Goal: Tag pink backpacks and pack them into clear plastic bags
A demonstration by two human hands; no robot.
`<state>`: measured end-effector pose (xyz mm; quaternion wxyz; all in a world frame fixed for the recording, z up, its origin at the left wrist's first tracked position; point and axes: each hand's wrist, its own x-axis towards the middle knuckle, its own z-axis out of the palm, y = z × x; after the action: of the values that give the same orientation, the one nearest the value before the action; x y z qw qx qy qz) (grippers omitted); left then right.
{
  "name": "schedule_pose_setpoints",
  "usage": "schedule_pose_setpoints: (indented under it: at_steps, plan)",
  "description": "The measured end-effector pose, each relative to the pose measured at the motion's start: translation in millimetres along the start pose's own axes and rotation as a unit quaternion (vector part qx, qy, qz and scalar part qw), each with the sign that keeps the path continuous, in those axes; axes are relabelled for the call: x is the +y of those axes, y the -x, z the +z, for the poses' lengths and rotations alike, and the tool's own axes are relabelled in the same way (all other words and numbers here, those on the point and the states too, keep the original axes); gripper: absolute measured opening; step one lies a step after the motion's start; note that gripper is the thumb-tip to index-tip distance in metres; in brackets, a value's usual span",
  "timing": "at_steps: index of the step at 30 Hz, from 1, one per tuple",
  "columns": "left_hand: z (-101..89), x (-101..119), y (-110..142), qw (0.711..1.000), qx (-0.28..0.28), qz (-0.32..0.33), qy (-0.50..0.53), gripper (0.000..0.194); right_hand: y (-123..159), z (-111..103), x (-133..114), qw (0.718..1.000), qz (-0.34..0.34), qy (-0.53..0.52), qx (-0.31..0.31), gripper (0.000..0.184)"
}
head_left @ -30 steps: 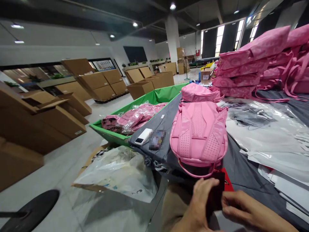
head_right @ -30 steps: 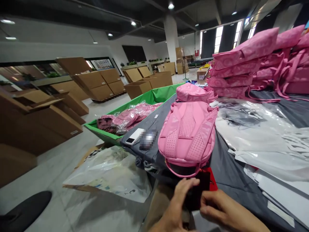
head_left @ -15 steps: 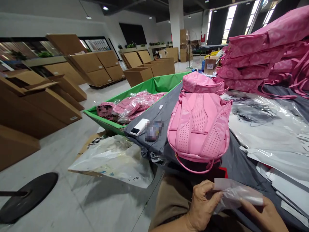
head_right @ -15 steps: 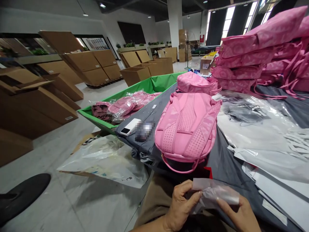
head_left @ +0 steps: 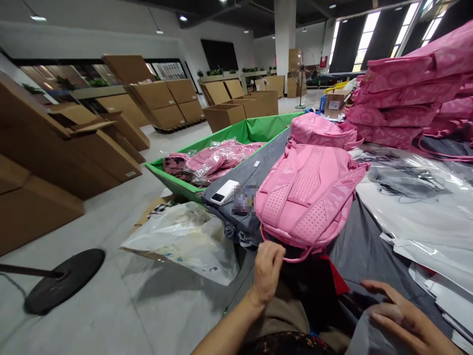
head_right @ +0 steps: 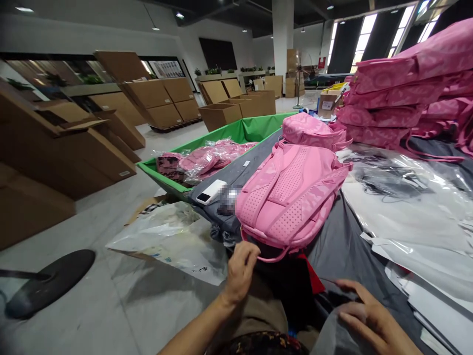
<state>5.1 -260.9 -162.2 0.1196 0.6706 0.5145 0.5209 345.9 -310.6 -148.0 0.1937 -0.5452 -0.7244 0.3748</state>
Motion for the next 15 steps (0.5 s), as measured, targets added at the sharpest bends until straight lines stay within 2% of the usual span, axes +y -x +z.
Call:
schedule_pose_setpoints:
  at_steps: [2,3,5,7,10,12,14,15]
  plan:
    - [5.8,9.1,25.4,0.999,-0.04,-0.005,0.008,0.029,-29.0,17.9,-10.8,0.998,-0.039,-0.005,-0.041,0.048]
    - [11.2,14.7,38.3,0.996,-0.074,-0.035,0.023,0.029,-42.9,28.0,-15.6,0.998,-0.054,-0.005,-0.042,0.05]
    - [23.1,26.1,57.1,0.981,-0.132,-0.133,0.053,0.043,-65.3,46.2,-22.6,0.996,-0.085,0.009,-0.021,0.053]
    - [31.8,36.2,61.5,0.959,-0.167,-0.213,0.088,0.058,-75.5,57.2,-24.5,0.992,-0.118,0.033,0.013,0.052]
    - [40.3,48.3,47.9,0.939,-0.187,-0.241,0.158,0.066,-61.8,57.9,-16.3,0.967,-0.201,0.128,0.094,0.043]
    - [50.0,54.8,36.9,0.923,-0.187,-0.264,0.21,0.069,-39.2,55.7,-6.0,0.919,-0.278,0.239,0.142,0.035]
    - [65.5,60.6,31.1,0.877,-0.184,-0.344,0.28,0.07,-15.1,59.3,4.5,0.884,-0.33,0.304,0.135,0.031]
    - [73.8,63.3,30.2,0.845,-0.175,-0.394,0.315,0.067,-4.6,63.7,9.0,0.887,-0.333,0.298,0.115,0.03]
